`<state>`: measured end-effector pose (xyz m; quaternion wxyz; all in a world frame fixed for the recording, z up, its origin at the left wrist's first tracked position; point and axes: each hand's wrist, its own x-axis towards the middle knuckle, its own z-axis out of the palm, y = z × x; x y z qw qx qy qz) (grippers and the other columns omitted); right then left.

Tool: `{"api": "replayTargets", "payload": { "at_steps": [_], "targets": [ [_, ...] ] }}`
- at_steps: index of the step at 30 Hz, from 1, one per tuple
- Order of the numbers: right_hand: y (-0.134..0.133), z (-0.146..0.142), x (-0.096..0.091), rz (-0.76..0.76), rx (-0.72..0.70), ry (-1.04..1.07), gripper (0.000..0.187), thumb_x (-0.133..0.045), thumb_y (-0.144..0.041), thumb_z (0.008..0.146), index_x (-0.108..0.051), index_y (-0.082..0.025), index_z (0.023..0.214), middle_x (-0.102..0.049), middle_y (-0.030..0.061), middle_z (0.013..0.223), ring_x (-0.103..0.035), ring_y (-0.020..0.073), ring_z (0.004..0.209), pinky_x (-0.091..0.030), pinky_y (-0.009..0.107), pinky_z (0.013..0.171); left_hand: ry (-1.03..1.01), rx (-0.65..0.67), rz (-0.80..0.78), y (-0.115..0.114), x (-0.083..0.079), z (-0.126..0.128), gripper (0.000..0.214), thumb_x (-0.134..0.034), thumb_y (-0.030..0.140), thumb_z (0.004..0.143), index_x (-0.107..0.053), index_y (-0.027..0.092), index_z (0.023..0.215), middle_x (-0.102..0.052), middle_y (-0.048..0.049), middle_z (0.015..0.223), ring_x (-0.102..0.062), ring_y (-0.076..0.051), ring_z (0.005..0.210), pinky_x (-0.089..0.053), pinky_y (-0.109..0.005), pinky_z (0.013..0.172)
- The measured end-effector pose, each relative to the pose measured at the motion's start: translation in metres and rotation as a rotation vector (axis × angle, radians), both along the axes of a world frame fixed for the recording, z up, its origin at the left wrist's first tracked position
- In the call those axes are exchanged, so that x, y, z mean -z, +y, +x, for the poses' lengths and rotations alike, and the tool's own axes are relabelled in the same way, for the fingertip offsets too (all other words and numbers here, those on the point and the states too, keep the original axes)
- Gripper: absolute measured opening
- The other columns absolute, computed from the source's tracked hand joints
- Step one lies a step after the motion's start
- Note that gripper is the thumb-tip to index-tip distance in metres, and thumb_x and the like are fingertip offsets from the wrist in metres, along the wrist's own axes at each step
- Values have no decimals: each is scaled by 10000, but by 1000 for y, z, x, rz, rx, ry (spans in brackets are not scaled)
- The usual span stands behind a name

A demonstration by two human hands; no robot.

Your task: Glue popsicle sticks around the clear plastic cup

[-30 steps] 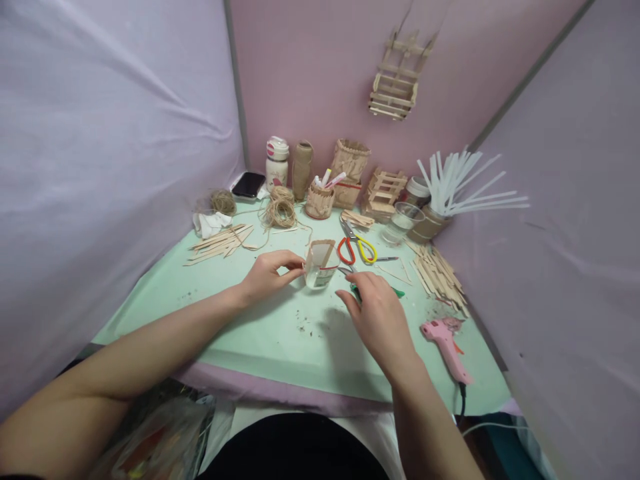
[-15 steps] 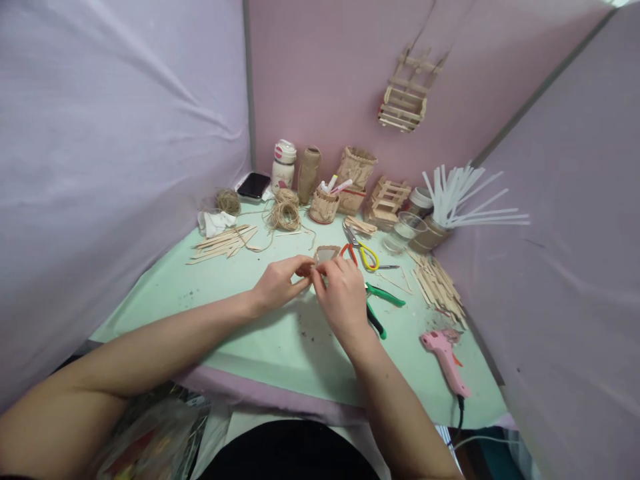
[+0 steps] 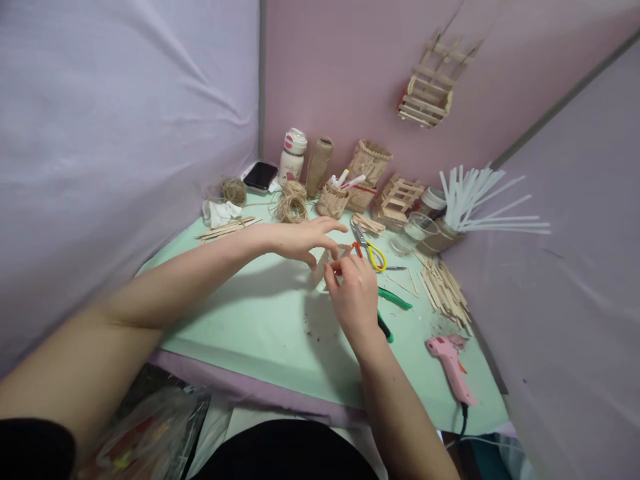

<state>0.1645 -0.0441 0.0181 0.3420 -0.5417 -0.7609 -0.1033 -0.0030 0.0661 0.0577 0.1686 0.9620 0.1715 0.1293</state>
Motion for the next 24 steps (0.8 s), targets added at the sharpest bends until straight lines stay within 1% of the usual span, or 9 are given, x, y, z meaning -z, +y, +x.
{"api": "replayTargets", "payload": {
  "at_steps": [3, 5, 8, 10, 13, 17, 24],
  "targets": [
    [3, 1, 0, -14, 23, 13, 220, -558, -253, 876, -495, -227, 666, -552, 6, 669, -499, 186, 687, -387, 315, 675, 36, 29, -106, 6, -2, 6, 355, -760, 79, 642, -730, 266, 942, -511, -31, 1381, -513, -259, 1235, -418, -362, 998],
    [5, 1, 1, -6, 37, 24, 227, -566, -258, 870, -486, -228, 660, -542, -2, 653, -497, 180, 679, -383, 308, 668, 54, 43, -154, 8, -1, 8, 337, -751, 80, 635, -737, 266, 915, -605, -21, 1243, -598, -221, 1069, -453, -295, 877],
    [6, 1, 2, 2, 51, 35, 226, -571, -266, 869, -485, -230, 663, -539, -7, 642, -498, 175, 671, -381, 302, 662, 53, 45, -195, 10, 2, 9, 304, -754, 85, 615, -738, 261, 862, -687, 14, 956, -614, -171, 850, -426, -233, 715],
    [6, 1, 3, 4, 56, 33, 220, -570, -269, 869, -489, -230, 669, -541, -6, 645, -498, 175, 670, -379, 301, 663, 49, 31, -206, 11, 5, 10, 325, -745, 79, 612, -730, 264, 879, -688, 37, 857, -597, -152, 794, -394, -211, 657],
    [5, 2, 4, 10, 60, 28, 222, -573, -269, 870, -485, -230, 669, -538, -6, 646, -495, 173, 670, -376, 301, 667, 87, 26, -177, 10, 7, 11, 309, -722, 97, 648, -711, 254, 915, -689, 42, 862, -579, -138, 785, -368, -198, 634],
    [5, 1, 5, 14, 64, 37, 211, -581, -254, 866, -495, -228, 674, -537, -7, 643, -488, 173, 667, -372, 304, 671, 148, 6, -111, 6, 4, 11, 238, -696, 129, 690, -696, 224, 909, -687, 21, 900, -568, -142, 772, -354, -216, 617],
    [6, -1, 7, 51, 77, 32, 247, -558, -291, 881, -461, -241, 660, -527, 0, 635, -481, 186, 678, -374, 314, 671, 145, -20, -124, 1, 3, 14, 172, -697, 180, 705, -697, 201, 876, -674, 3, 848, -571, -150, 741, -350, -227, 600]
  ]
}}
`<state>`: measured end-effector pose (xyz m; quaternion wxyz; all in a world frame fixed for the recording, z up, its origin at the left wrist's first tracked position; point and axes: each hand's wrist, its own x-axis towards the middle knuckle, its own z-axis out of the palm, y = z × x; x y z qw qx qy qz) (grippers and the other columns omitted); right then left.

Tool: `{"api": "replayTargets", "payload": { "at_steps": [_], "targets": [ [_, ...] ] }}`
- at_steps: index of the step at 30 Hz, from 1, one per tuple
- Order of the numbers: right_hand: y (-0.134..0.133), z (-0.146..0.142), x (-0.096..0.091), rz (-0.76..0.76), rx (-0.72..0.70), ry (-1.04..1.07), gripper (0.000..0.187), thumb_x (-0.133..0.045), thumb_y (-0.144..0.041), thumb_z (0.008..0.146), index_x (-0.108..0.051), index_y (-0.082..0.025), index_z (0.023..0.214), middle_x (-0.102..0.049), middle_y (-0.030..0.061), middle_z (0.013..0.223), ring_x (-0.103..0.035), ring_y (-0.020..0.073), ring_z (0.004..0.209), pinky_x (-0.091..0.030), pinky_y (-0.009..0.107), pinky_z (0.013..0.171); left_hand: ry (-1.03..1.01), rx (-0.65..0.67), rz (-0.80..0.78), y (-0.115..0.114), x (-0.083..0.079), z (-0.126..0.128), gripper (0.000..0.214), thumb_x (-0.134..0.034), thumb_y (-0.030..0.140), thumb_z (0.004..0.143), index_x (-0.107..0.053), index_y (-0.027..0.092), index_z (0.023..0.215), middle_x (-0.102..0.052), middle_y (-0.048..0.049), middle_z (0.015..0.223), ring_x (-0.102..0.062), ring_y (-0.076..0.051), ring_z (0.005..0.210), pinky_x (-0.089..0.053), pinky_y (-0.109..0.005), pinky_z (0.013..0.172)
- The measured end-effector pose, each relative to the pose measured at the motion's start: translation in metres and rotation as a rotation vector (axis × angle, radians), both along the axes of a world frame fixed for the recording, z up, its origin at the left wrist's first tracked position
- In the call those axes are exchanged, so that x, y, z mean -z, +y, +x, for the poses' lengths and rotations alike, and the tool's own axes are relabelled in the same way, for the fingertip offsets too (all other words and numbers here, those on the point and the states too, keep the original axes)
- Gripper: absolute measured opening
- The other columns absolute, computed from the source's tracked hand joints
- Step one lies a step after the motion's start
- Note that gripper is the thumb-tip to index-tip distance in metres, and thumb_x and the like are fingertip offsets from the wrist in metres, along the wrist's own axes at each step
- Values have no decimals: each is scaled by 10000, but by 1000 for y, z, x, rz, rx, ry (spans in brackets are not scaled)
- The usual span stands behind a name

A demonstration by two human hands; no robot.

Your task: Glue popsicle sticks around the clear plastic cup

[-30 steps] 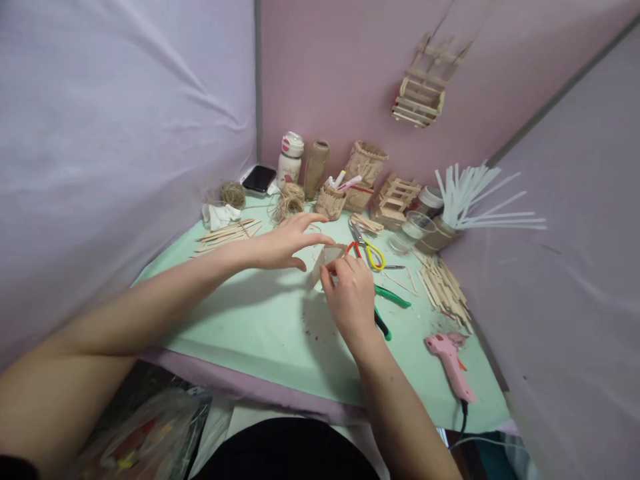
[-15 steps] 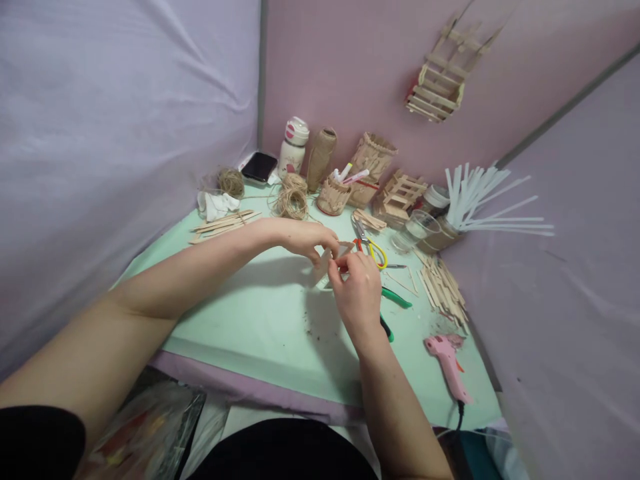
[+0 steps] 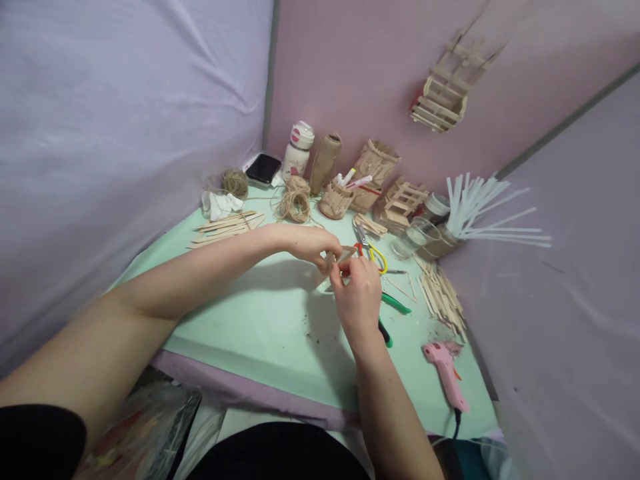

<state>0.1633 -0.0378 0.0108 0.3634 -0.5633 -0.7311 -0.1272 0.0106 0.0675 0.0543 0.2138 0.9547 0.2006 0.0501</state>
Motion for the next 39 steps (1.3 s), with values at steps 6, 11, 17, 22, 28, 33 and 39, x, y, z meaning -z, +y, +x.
{"api": "replayTargets", "payload": {
  "at_steps": [6, 11, 17, 22, 28, 33, 39],
  "targets": [
    [1, -2, 3, 35, 15, -30, 236, -559, -274, 877, -442, -249, 674, -528, -1, 643, -484, 190, 689, -381, 321, 678, -15, 48, 30, -2, -1, 1, 183, -695, 233, 733, -720, 180, 907, -680, -37, 941, -588, -183, 845, -386, -240, 679],
    [1, -3, 6, 41, -8, -22, 207, -574, -266, 868, -440, -247, 712, -534, 2, 675, -489, 190, 698, -390, 321, 686, -67, 52, 12, 1, 0, 1, 191, -717, 199, 713, -739, 184, 901, -657, -59, 1061, -599, -204, 941, -428, -257, 775],
    [2, 2, 8, 15, -42, -7, 172, -579, -266, 869, -459, -242, 748, -545, 5, 706, -494, 191, 718, -396, 324, 703, -191, 108, -66, 8, 9, 3, 157, -741, 155, 665, -761, 202, 813, -604, -58, 1263, -586, -233, 1093, -455, -276, 870],
    [1, 9, 13, -3, -46, -21, 107, -587, -300, 862, -525, -217, 838, -602, 42, 799, -529, 221, 817, -415, 364, 771, -201, 91, -47, 9, 14, 7, 113, -733, 183, 674, -762, 183, 783, -638, -55, 1160, -600, -219, 1035, -451, -261, 864],
    [-1, 21, 33, 36, 26, -84, 471, -691, -360, 743, -530, -188, 1151, -553, 150, 1230, -481, 315, 1162, -383, 501, 961, -162, 9, -17, -1, 11, 12, 144, -708, 169, 680, -764, 154, 812, -628, -67, 1081, -608, -199, 942, -438, -247, 800],
    [1, 24, 46, 28, 93, -95, 505, -683, -370, 703, -517, -202, 1149, -430, 163, 1351, -386, 347, 1273, -353, 541, 1008, -141, -13, 17, -5, 12, 16, 169, -723, 184, 684, -761, 148, 845, -617, -74, 1065, -590, -205, 976, -421, -240, 806],
    [1, 17, 51, -1, 135, -109, 541, -657, -336, 698, -474, -199, 1189, -386, 176, 1389, -319, 361, 1331, -329, 565, 1040, -143, -28, -6, -5, 11, 16, 160, -717, 197, 677, -761, 145, 822, -614, -67, 1035, -588, -173, 866, -414, -223, 734]
  ]
}}
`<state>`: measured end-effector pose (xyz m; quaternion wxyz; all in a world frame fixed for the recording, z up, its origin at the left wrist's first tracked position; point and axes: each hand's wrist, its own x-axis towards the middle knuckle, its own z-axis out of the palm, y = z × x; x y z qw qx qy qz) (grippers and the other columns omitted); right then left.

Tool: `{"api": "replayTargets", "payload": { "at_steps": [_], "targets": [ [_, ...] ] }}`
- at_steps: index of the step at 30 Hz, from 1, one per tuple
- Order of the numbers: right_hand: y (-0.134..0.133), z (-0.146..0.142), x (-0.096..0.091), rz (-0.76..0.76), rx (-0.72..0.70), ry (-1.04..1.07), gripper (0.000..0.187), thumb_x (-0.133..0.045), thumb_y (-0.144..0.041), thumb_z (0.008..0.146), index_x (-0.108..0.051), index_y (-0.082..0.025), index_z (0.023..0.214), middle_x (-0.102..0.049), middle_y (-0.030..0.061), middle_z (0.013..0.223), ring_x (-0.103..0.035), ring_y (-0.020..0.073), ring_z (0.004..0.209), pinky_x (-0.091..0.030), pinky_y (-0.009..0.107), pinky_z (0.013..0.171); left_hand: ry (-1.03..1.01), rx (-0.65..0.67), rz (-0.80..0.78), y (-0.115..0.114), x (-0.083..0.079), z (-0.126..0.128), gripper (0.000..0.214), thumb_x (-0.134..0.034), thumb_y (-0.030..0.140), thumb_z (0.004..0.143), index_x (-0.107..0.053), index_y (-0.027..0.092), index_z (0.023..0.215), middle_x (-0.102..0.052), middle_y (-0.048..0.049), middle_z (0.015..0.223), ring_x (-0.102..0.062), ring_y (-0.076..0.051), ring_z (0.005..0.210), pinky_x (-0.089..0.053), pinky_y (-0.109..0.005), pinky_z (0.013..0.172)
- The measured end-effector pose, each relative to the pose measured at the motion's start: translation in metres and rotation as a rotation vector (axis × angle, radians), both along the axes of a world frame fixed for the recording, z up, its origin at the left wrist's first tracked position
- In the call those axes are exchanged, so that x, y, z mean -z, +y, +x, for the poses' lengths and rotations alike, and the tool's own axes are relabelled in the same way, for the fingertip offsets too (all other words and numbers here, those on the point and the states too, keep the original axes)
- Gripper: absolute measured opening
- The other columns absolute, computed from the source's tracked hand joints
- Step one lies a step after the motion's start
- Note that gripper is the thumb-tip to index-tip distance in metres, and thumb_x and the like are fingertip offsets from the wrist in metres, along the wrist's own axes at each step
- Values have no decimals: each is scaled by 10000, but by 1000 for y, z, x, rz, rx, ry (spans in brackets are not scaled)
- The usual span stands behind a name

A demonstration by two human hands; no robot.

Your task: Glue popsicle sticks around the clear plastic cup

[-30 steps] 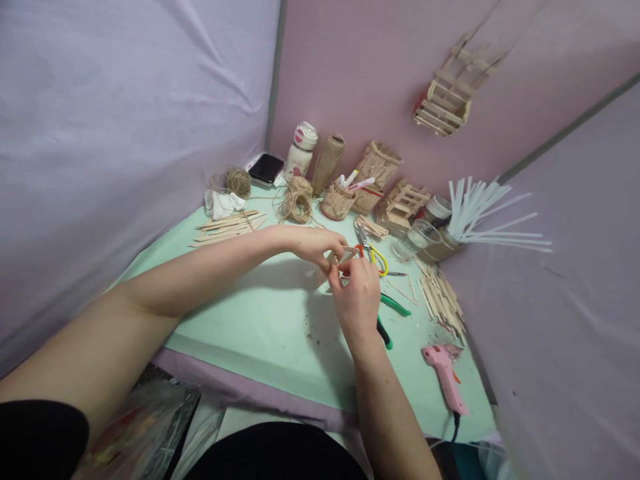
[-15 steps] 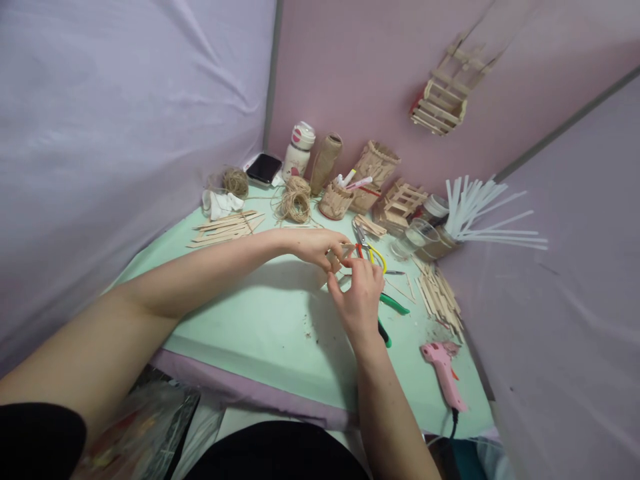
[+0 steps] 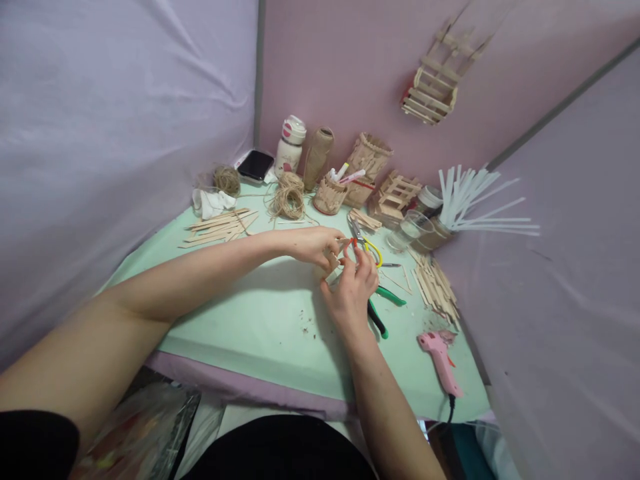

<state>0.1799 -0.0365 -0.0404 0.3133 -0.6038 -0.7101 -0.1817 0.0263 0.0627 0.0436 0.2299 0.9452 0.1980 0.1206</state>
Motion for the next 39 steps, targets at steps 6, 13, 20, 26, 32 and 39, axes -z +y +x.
{"api": "replayTargets", "payload": {
  "at_steps": [6, 13, 20, 26, 32, 39],
  "targets": [
    [0, -6, 2, -5, 23, 25, 594, -634, -310, 701, -435, -188, 1248, -372, 187, 1405, -306, 363, 1347, -322, 579, 1056, 17, 2, 20, 2, 1, 2, 172, -711, 233, 686, -766, 145, 822, -608, -67, 996, -577, -164, 824, -398, -223, 693],
    [2, -5, 7, -9, 13, 26, 637, -637, -295, 699, -412, -176, 1283, -376, 188, 1411, -318, 361, 1349, -326, 566, 1067, 15, 7, 55, 4, 4, 3, 150, -707, 236, 676, -762, 145, 782, -612, -53, 912, -567, -161, 786, -382, -228, 659],
    [3, 3, 10, -5, -60, 87, 855, -658, -321, 687, -271, -192, 1439, -314, 192, 1469, -287, 370, 1391, -304, 601, 1085, -2, -3, 80, 3, 4, 3, 129, -717, 207, 657, -746, 135, 759, -628, -56, 912, -574, -166, 796, -388, -221, 664],
    [-2, 5, 19, -179, -60, 359, 1157, -704, -397, 695, 56, -136, 1527, -139, 246, 1567, -210, 377, 1446, -270, 573, 1128, 29, -17, 60, 3, 4, 4, 181, -720, 226, 661, -749, 133, 813, -635, -60, 963, -582, -171, 825, -383, -217, 657],
    [-3, -5, 14, -305, -43, 610, 1169, -704, -386, 684, 67, -144, 1529, -493, 214, 1374, -530, 306, 1223, -433, 489, 1007, 57, -33, 63, 3, 3, 4, 171, -724, 245, 672, -746, 141, 805, -616, -58, 954, -565, -165, 809, -369, -216, 643],
    [-5, -10, 7, -320, -25, 652, 1147, -696, -378, 676, 17, -90, 1527, -538, 221, 1312, -585, 279, 1134, -466, 415, 957, 36, -32, 53, 4, 3, 4, 183, -739, 239, 654, -750, 146, 812, -624, -58, 957, -567, -170, 822, -382, -216, 665]
  ]
}}
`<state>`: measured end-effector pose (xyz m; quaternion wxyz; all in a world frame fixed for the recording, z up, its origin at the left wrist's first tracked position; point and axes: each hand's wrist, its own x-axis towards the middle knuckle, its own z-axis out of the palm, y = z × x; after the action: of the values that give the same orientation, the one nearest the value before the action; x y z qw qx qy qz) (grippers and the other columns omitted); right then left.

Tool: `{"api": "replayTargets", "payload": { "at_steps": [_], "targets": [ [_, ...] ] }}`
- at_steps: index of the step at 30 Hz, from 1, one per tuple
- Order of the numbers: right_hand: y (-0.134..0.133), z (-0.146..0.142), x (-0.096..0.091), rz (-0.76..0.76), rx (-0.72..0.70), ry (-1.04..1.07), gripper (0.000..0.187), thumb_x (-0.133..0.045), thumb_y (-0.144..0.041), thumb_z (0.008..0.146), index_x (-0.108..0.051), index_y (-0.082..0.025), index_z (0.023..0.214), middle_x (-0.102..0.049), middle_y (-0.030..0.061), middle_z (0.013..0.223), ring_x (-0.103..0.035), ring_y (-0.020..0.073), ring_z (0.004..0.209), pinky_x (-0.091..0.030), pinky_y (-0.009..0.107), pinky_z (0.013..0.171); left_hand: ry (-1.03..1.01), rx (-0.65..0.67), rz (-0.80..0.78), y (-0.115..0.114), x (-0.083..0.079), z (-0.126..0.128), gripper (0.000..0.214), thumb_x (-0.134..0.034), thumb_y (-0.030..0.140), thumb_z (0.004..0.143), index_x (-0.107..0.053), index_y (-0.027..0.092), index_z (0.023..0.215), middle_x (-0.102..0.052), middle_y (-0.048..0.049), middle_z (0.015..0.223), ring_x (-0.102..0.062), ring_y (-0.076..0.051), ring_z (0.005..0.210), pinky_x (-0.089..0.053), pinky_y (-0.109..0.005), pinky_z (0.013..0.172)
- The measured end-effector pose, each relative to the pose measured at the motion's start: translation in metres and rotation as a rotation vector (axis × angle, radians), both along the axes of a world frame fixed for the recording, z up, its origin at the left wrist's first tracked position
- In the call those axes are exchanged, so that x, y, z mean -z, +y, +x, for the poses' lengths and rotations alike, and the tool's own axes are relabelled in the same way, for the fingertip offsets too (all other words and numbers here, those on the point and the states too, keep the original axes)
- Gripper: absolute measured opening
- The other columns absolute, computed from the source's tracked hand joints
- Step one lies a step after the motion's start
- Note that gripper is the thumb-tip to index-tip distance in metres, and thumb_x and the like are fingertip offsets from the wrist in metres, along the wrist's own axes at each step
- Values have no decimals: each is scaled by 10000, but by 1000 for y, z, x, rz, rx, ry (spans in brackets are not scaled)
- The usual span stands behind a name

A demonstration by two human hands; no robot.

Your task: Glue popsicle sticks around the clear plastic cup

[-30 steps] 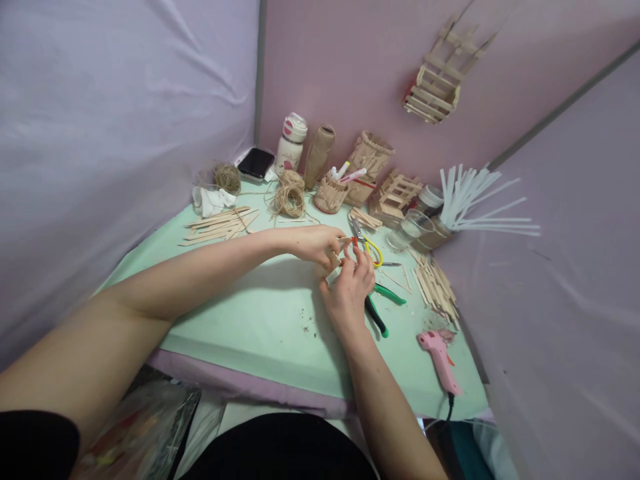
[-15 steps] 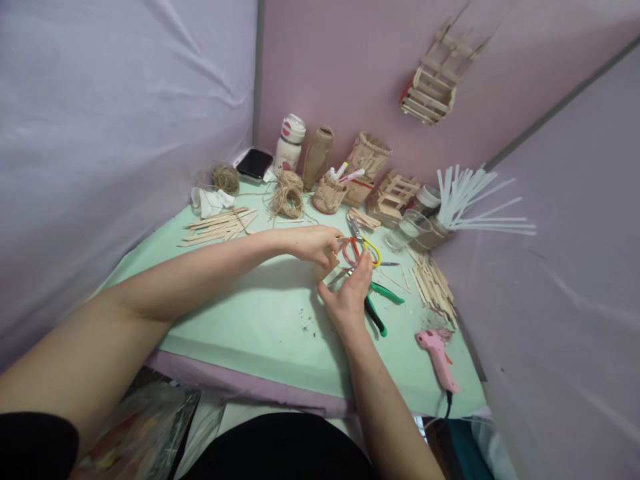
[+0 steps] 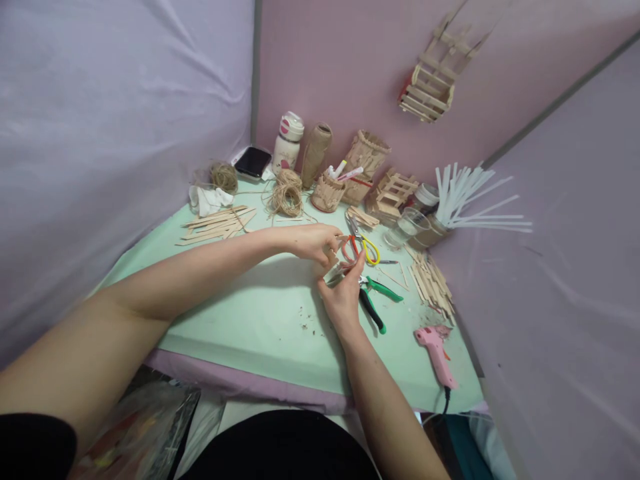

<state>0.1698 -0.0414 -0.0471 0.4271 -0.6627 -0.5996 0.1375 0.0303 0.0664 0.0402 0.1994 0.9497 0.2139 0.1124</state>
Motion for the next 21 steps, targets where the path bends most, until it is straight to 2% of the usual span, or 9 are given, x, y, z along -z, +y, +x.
{"api": "replayTargets", "payload": {
  "at_steps": [8, 13, 16, 19, 21],
  "targets": [
    [2, -1, 1, -13, 31, -39, 1143, -696, -368, 657, -12, -88, 1529, -552, 221, 1306, -594, 296, 1109, -482, 416, 911, 7, 4, 5, 0, 1, 0, 159, -722, 232, 668, -746, 145, 799, -616, -58, 936, -566, -174, 832, -375, -220, 662],
    [0, 3, 5, -31, 13, -57, 1166, -688, -374, 673, 55, -100, 1528, -551, 215, 1304, -576, 309, 1148, -467, 442, 939, 28, 24, -4, 1, -1, 0, 164, -712, 239, 695, -739, 132, 816, -598, -70, 963, -574, -188, 868, -388, -233, 691],
    [-1, 8, 7, -5, 5, -133, 1201, -710, -405, 670, 69, -80, 1523, -402, 267, 1433, -469, 339, 1279, -408, 480, 1022, 35, 56, -31, 1, -2, -2, 198, -691, 197, 704, -716, 125, 887, -590, -83, 1050, -580, -190, 915, -413, -237, 743],
    [-4, 8, -2, 90, 26, -195, 1201, -738, -465, 657, 16, -115, 1524, -202, 273, 1536, -320, 375, 1383, -313, 557, 1095, -3, 114, -64, 2, -2, -7, 370, -691, 146, 670, -652, 154, 1038, -579, -72, 1144, -551, -207, 1068, -422, -247, 863],
    [-12, 7, -17, 203, 22, -175, 1082, -729, -473, 692, -99, -159, 1514, -262, 238, 1507, -328, 370, 1377, -300, 587, 1099, -37, 141, -101, 2, -3, -11, 492, -709, 151, 646, -595, 180, 1124, -565, -65, 1202, -508, -220, 1164, -411, -272, 941]
  ]
}}
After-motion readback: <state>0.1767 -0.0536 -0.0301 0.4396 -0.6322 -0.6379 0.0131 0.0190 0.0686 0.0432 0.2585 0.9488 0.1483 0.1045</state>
